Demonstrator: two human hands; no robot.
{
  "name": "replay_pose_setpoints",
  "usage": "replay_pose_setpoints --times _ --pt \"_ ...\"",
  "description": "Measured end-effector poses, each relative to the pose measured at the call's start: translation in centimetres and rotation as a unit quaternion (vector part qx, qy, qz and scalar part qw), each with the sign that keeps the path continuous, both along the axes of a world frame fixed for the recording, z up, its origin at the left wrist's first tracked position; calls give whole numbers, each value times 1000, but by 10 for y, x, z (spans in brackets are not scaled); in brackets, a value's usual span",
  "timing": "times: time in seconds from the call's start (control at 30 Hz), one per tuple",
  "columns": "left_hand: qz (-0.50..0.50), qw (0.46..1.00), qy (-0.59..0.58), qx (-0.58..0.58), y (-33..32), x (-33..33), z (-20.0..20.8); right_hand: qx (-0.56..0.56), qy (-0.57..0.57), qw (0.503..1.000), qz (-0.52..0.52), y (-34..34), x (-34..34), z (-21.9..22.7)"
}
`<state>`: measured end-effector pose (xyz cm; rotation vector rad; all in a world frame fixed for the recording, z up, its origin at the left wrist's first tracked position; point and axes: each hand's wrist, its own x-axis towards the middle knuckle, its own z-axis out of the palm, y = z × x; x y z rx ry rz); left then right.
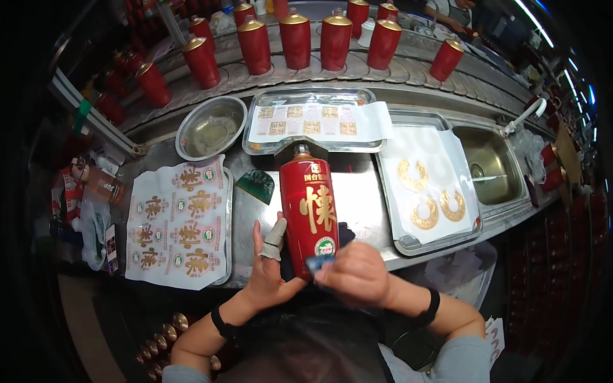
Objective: Applying decorative stickers and gold seals to red and gold ceramic liquor bottles on a production line.
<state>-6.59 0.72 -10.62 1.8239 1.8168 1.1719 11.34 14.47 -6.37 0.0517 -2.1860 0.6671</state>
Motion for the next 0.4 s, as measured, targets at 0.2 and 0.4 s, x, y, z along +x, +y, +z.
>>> replay_pose_setpoints --times 0.2,0.4 --pt "-10 999 5 -45 -5 -5 0 -309 -4 941 -140 78 -87 13" --pt "5 1000 -5 -9 11 9 36 10 -16 996 -83 75 -51 1"
